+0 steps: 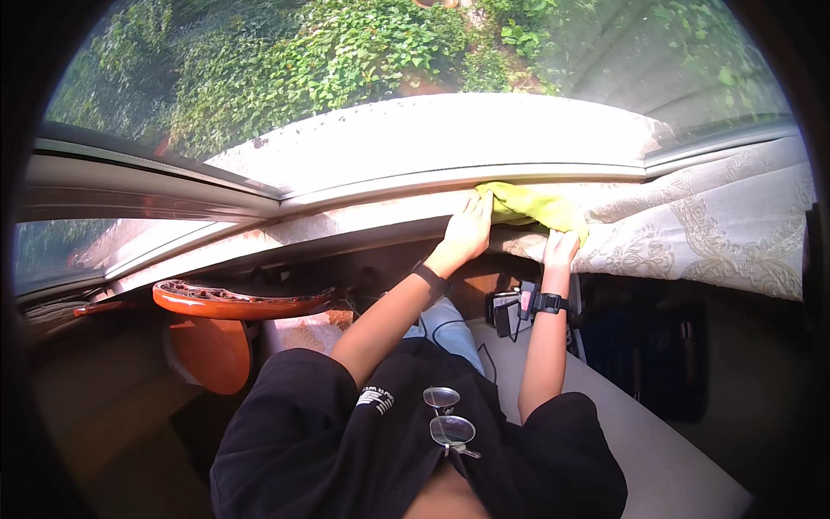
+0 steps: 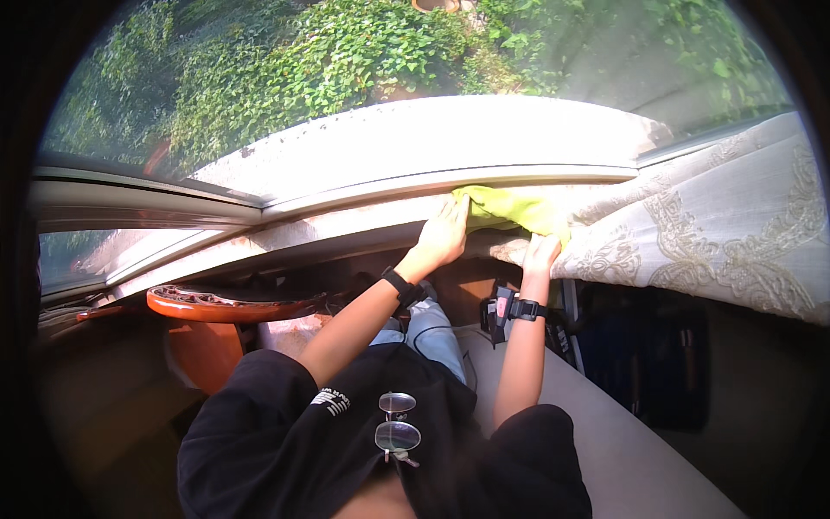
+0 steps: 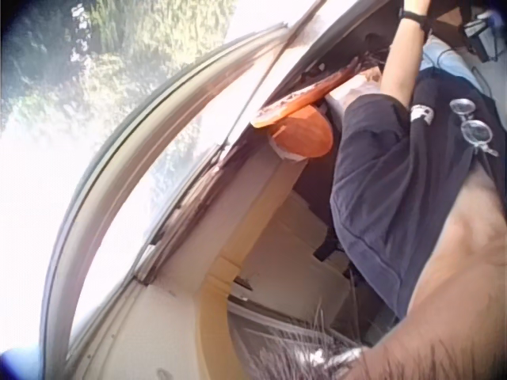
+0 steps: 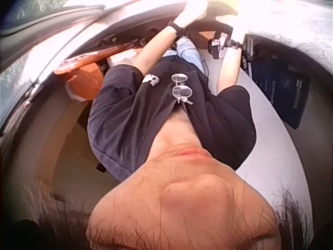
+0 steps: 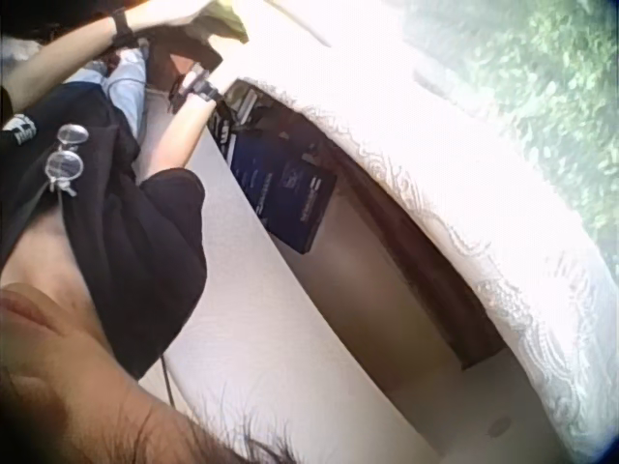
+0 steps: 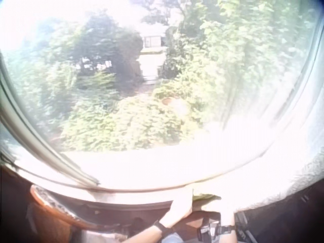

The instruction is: The person folds a green cloth and wipes a round table, a window frame, a wall, and a cabinet door.

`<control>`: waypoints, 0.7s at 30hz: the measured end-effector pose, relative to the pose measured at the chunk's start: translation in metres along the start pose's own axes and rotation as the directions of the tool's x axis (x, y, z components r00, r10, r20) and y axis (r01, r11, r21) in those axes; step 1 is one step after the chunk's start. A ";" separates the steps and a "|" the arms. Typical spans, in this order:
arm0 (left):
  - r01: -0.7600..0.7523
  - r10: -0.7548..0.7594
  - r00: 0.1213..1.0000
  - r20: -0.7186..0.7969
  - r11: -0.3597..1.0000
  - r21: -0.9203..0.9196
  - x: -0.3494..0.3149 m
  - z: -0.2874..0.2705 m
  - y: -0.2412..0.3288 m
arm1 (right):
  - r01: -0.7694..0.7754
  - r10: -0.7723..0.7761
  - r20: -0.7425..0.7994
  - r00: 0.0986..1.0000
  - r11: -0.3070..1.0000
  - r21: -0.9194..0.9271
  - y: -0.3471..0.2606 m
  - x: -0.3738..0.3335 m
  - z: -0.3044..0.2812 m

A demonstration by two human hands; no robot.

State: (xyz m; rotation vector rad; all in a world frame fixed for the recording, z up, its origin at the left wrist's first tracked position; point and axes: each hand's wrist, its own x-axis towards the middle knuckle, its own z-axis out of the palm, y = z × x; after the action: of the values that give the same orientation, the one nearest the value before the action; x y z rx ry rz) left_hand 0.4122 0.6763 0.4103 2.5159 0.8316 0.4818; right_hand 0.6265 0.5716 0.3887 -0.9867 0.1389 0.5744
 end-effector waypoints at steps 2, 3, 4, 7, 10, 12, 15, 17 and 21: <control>0.102 -0.108 0.991 0.083 0.992 0.079 -0.018 -0.021 -0.001 | -0.042 0.043 0.015 0.999 0.997 -0.058 0.005 -0.023 0.007; 0.164 -0.171 0.984 0.051 0.979 0.121 -0.032 -0.028 -0.007 | -0.074 0.077 0.014 0.997 0.989 -0.128 0.012 -0.043 0.015; 0.227 -0.231 0.973 0.010 0.962 0.152 -0.042 -0.038 -0.009 | -0.092 0.097 0.023 0.995 0.983 -0.160 0.018 -0.058 0.022; 0.360 -0.358 0.933 -0.041 0.932 0.054 -0.069 -0.089 -0.003 | -0.228 0.225 -0.034 0.974 0.959 -0.170 0.033 -0.118 0.060; 0.386 -0.419 0.904 -0.088 0.886 -0.257 -0.096 -0.144 0.009 | -0.032 0.045 0.040 0.998 0.960 -0.278 0.053 -0.165 0.084; 0.389 -0.435 0.898 -0.071 0.858 -0.335 -0.122 -0.203 0.023 | 0.131 -0.098 0.134 0.986 0.955 -0.265 0.067 -0.200 0.107; 0.061 -0.240 0.889 -0.390 0.907 -0.417 -0.170 -0.268 0.039 | 0.437 -0.382 0.275 0.882 0.883 -0.174 0.058 -0.233 0.131; 0.015 -0.241 0.833 -0.497 0.909 -0.417 -0.214 -0.322 0.043 | 0.559 -0.483 0.352 0.802 0.815 -0.155 0.049 -0.268 0.161; -0.049 -0.169 0.647 -0.744 0.964 -0.262 -0.295 -0.412 0.035 | 0.743 -0.619 0.486 0.617 0.661 -0.100 0.007 -0.362 0.222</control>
State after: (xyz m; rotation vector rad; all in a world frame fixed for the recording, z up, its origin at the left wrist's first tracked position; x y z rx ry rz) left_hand 0.0189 0.5897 0.7196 1.9747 1.0386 1.5953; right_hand 0.2857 0.6132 0.6387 -1.0876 -0.7258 0.0568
